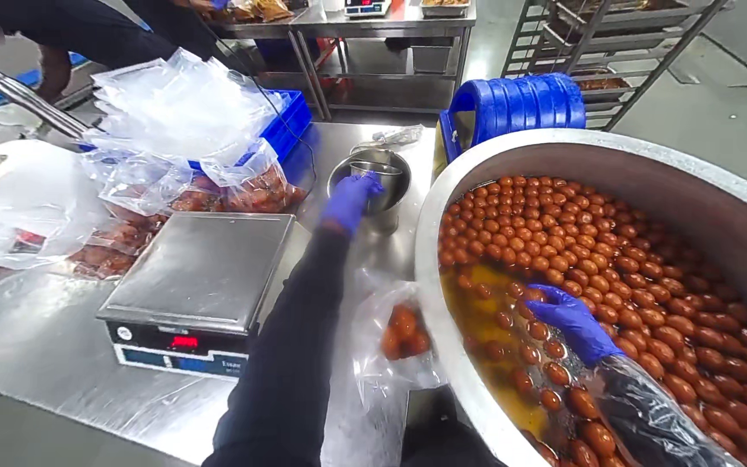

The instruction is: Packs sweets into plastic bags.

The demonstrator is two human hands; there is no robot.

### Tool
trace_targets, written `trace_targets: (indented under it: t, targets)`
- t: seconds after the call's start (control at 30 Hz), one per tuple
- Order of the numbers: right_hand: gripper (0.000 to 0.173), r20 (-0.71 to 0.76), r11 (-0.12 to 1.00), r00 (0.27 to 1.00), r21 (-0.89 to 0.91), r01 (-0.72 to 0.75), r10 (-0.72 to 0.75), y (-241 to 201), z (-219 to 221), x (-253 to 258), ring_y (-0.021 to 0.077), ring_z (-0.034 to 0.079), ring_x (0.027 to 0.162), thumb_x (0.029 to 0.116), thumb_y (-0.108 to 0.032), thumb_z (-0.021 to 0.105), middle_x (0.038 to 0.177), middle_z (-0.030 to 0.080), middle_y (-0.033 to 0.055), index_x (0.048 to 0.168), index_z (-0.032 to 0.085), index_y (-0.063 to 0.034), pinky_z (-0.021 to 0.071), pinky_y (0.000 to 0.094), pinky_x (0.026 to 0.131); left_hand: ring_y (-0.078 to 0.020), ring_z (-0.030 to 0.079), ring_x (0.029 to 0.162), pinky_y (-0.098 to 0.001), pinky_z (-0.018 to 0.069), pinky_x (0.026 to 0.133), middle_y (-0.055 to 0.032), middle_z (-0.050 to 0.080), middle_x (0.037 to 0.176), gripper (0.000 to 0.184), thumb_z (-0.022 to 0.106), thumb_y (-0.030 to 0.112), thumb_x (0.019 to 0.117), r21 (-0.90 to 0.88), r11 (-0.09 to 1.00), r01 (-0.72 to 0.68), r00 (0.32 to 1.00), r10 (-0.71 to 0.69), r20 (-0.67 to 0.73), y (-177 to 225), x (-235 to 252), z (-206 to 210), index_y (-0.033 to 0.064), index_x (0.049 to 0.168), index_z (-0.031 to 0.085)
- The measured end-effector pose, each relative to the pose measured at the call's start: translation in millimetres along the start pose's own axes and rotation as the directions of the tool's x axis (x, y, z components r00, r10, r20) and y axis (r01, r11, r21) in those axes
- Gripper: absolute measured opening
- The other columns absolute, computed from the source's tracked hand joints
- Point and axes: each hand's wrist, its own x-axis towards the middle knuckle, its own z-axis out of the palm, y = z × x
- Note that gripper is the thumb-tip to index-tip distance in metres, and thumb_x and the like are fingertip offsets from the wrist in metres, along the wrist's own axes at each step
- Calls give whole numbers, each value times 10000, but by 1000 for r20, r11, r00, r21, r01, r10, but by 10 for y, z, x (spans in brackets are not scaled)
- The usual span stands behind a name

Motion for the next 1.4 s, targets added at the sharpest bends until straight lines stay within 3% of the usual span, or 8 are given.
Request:
trace_targets:
  t: [0.1, 0.33, 0.53, 0.67, 0.8, 0.93, 1.23, 1.4]
  targets:
    - [467, -70, 963, 997, -269, 20, -41, 103, 2, 50, 316, 658, 1082, 765, -86, 864, 1156, 698, 185, 1208, 717, -81, 513, 570, 937, -61, 524, 680, -233, 469, 702, 24, 564, 776, 272, 423, 236, 1101, -309, 951, -16, 997, -7, -73, -7, -29, 43, 48, 1011, 597]
    - [495, -217, 988, 969, -118, 97, -121, 79, 99, -65, 244, 658, 1082, 798, -78, 834, 1196, 689, 162, 1268, 679, -65, 528, 479, 941, -40, 583, 655, -223, 536, 729, 77, 579, 697, 241, 391, 177, 1100, -612, 748, -258, 963, 151, -222, 187, -195, -125, 129, 964, 583]
    - [204, 85, 652, 982, 738, -176, 170, 183, 3, 90, 181, 716, 934, 1058, -73, 423, 1021, 709, 112, 1123, 603, -3, 606, 314, 853, -44, 603, 613, -203, 554, 663, 62, 598, 667, 273, 396, 170, 1099, -718, 617, -322, 943, 146, -298, 378, -349, -266, 145, 897, 578]
    - [336, 233, 533, 948, 841, -86, -215, -547, -40, 34, 251, 671, 1182, 1055, -70, 337, 1247, 692, 165, 1211, 621, 20, 543, 372, 1046, -67, 605, 640, -230, 556, 700, 43, 609, 686, 322, 348, 138, 1098, -749, 532, -395, 918, 219, -330, 413, -400, -347, 125, 897, 599]
    - [292, 239, 713, 934, 701, 22, -264, -2031, 467, -325, 207, 642, 1133, 1056, 3, 333, 1206, 629, 151, 1282, 518, 24, 522, 304, 995, -64, 611, 591, -228, 570, 647, 56, 610, 643, 376, 363, 192, 1108, -737, 513, -441, 897, 228, -378, 504, -461, -423, 143, 822, 602]
    - [375, 561, 777, 571, 581, 244, -599, -2427, 1138, 446, 210, 668, 1130, 1012, -98, 573, 1262, 659, 128, 1375, 541, -11, 577, 350, 953, -64, 619, 603, -225, 563, 646, 56, 602, 628, 421, 337, 206, 1114, -722, 492, -486, 874, 275, -400, 542, -499, -485, 146, 791, 600]
    - [220, 475, 799, 835, -368, 475, -277, -3018, 2174, 487, 242, 644, 954, 943, -75, 647, 1077, 675, 157, 1152, 674, -11, 523, 459, 860, -52, 577, 588, -208, 542, 652, 61, 585, 645, 343, 368, 154, 1098, -731, 544, -413, 909, 207, -360, 452, -399, -445, 144, 835, 588]
    - [301, 429, 917, 811, 158, 365, -397, -2859, 1845, 441, 116, 638, 948, 970, 49, 537, 1132, 666, 102, 1256, 628, 22, 540, 281, 859, -27, 547, 562, -188, 511, 620, 90, 551, 613, 354, 361, 163, 1091, -729, 597, -334, 936, 124, -328, 308, -222, -275, 189, 789, 543]
